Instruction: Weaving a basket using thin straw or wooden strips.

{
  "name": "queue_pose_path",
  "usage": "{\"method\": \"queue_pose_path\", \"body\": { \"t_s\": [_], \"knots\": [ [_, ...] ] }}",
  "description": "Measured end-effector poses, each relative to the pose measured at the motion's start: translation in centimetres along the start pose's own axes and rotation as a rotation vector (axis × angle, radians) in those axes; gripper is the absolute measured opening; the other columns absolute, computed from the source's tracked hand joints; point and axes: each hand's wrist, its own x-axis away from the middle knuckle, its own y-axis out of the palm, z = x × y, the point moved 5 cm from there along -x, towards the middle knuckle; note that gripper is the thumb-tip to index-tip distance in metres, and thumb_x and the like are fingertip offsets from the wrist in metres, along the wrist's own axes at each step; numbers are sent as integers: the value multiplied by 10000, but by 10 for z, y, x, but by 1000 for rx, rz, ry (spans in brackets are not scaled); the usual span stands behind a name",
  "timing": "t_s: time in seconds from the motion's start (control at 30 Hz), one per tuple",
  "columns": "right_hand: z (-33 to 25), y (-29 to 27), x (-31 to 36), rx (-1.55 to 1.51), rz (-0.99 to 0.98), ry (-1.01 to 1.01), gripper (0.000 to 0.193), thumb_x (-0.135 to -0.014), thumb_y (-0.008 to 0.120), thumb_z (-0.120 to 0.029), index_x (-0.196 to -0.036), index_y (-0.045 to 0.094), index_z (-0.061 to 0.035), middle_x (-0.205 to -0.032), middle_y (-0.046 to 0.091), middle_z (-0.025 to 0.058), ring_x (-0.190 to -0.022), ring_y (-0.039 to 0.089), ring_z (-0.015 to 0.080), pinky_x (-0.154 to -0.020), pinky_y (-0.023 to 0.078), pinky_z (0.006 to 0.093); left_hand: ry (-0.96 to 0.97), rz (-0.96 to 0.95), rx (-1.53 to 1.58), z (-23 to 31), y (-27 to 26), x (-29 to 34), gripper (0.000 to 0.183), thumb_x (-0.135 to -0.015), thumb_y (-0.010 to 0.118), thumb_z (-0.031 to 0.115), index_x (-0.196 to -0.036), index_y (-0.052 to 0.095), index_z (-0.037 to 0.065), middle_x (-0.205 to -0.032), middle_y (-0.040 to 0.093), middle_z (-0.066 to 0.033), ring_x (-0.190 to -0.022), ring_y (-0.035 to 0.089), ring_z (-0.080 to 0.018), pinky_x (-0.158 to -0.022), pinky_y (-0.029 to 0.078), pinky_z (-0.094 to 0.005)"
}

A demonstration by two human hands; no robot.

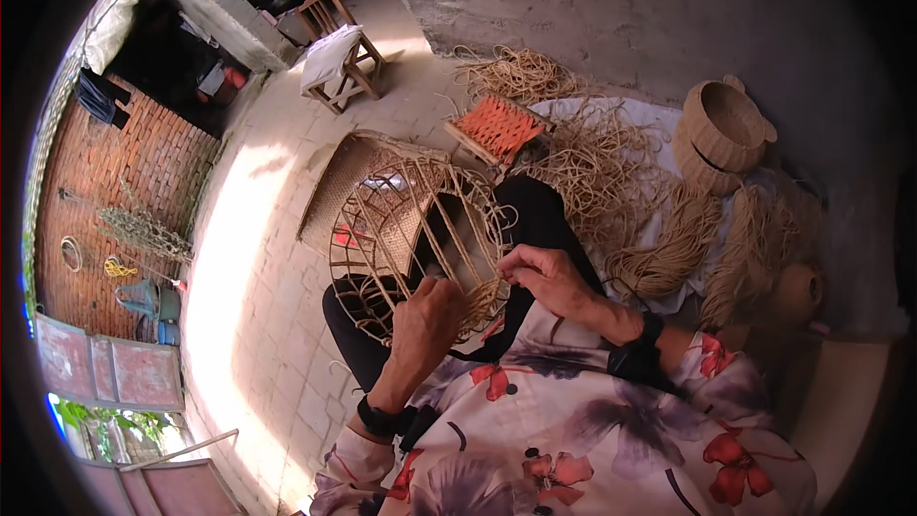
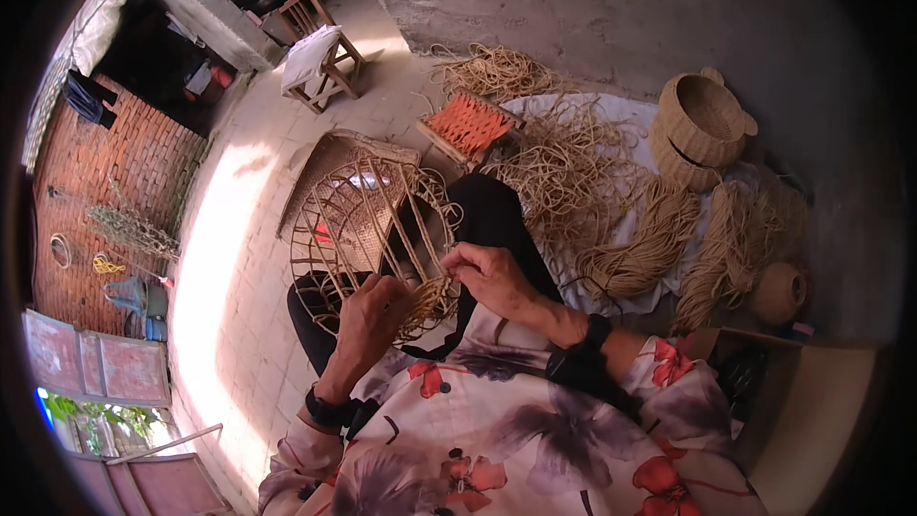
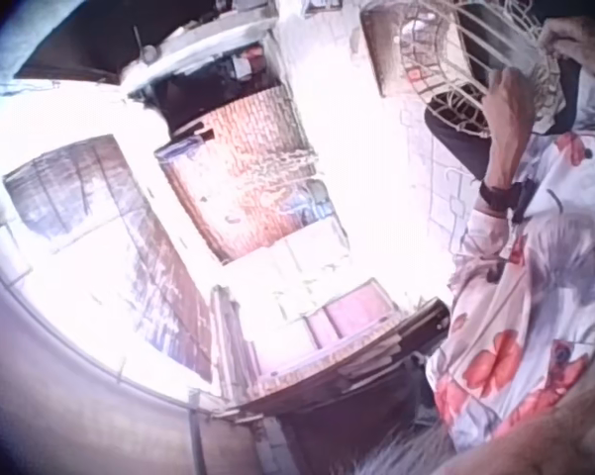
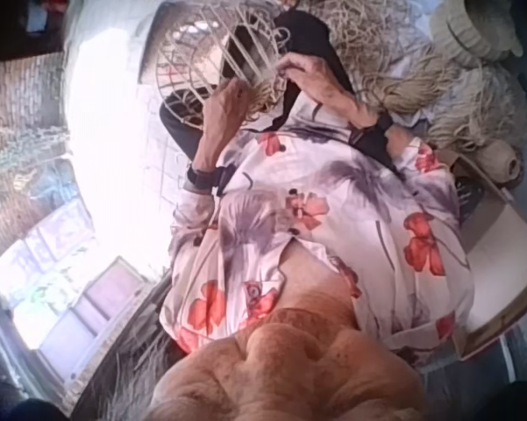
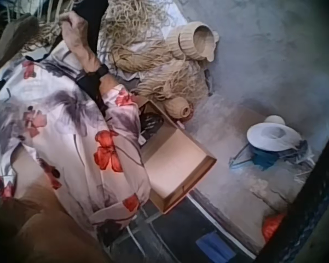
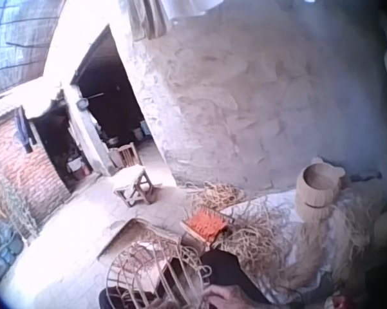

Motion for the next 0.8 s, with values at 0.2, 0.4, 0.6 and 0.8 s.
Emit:
{"method": "queue_pose_path", "body": {
  "t_s": [0.2, 0.4, 0.6, 0.8],
  "knots": [
    [-9, -1, 2, 33, -5, -42, 212, -864, 515, 15, -1033, 642, 2, -904, 689, 56, -855, 623, 82, -769, 504, 253, -59, -24, -5, -2, 2, -1, 97, -854, 652, 75, -886, 578, 22, -813, 621, -143, -724, 652, -337, -624, 501, -393],
    [-6, -1, 3, 23, -48, 8, 231, -869, 513, 36, -1069, 628, 15, -959, 667, 20, -923, 582, 54, -828, 484, 234, 48, -38, -23, 1, 3, -8, 154, -847, 657, 53, -963, 562, 17, -802, 621, -163, -720, 658, -335, -623, 503, -393],
    [-7, 1, 2, -2, 14, -86, 203, -854, 515, 32, -1011, 634, -15, -860, 675, 51, -808, 606, 71, -731, 497, 253, -43, -89, 79, 3, 1, -5, 125, -849, 644, 58, -951, 584, 18, -801, 621, -170, -712, 652, -356, -607, 499, -416],
    [-5, 0, 2, 9, -73, -13, 239, -851, 499, 54, -1062, 603, 8, -963, 660, 25, -938, 591, 63, -828, 485, 245, 121, -17, 17, 9, -1, -10, 132, -882, 639, 77, -979, 566, 24, -738, 628, -156, -678, 657, -352, -587, 492, -404]
  ]
}}
